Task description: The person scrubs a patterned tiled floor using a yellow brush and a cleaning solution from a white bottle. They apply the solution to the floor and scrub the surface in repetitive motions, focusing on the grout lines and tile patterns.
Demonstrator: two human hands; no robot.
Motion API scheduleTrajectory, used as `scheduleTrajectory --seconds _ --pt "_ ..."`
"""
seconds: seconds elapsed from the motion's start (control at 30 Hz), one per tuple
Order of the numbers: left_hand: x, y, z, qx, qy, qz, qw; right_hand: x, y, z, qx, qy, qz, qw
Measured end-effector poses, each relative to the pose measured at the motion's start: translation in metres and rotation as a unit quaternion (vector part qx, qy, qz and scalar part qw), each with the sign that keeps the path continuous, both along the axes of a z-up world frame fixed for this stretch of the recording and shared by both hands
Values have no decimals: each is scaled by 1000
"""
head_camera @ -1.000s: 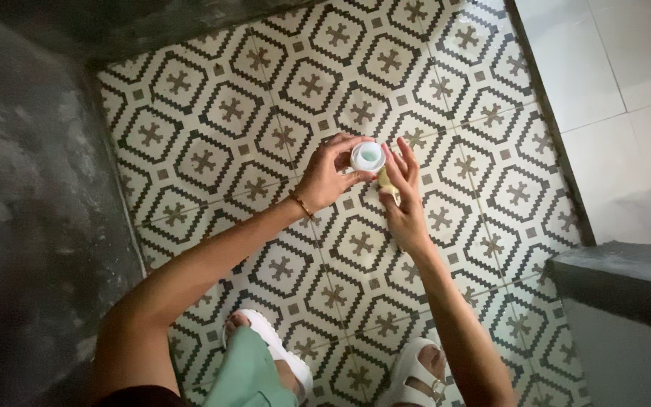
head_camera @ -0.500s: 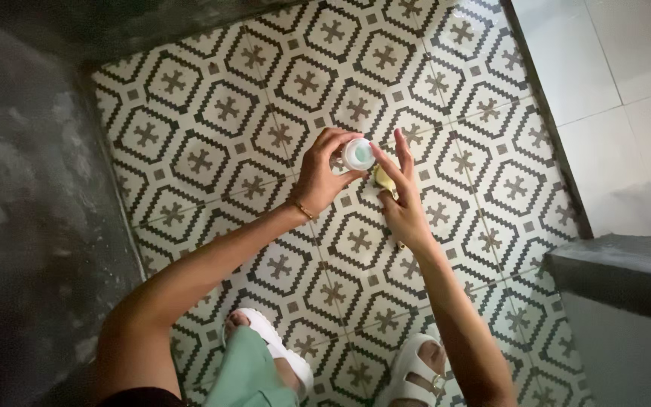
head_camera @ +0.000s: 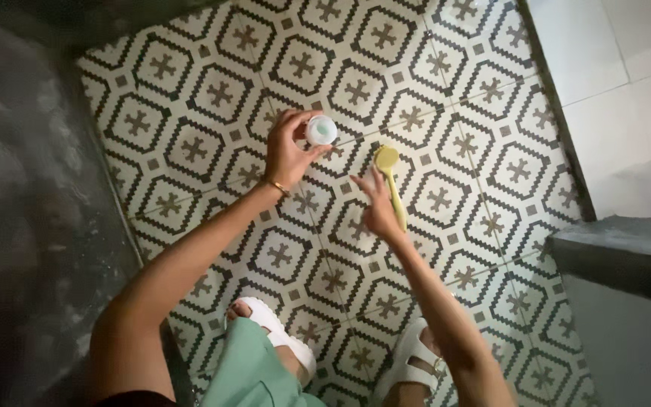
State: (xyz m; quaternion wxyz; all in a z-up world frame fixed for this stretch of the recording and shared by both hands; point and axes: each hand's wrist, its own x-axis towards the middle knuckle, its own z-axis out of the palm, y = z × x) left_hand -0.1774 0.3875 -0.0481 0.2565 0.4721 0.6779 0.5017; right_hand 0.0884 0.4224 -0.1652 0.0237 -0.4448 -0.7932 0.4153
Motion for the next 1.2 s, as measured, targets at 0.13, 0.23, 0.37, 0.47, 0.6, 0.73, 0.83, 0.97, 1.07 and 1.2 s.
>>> scheduleTrajectory --seconds 0.13,0.23,0.37,0.47,0.6,0.73,0.83,0.97,1.07,1.2 --pt "-5 -13 2 44 -109 -60 991 3 -39 -53 160 -267 129 942" --pt "-6 -18 11 51 -124 -74 988 2 -68 -63 354 -233 81 902" --pt "-5 -13 16 37 -100 -69 992 3 -107 -48 290 -473 229 799" --pt "1 -14 19 37 -119 -70 990 12 -129 -28 275 -392 207 853" --pt "7 -9 22 26 -100 -86 991 9 -127 10 79 -320 233 915" --pt "17 -7 25 45 -93 -117 988 4 -72 62 162 -130 41 977" --pt "17 -4 30 41 -176 -153 971 4 -10 119 159 39 -74 984" --pt "29 -3 46 -4 -127 -158 979 0 21 198 201 183 -40 962" --pt "39 -2 62 -30 -123 -145 981 -12 29 224 220 144 4 965" --pt "44 -1 69 -92 -28 -138 986 -17 32 224 206 106 25 972"
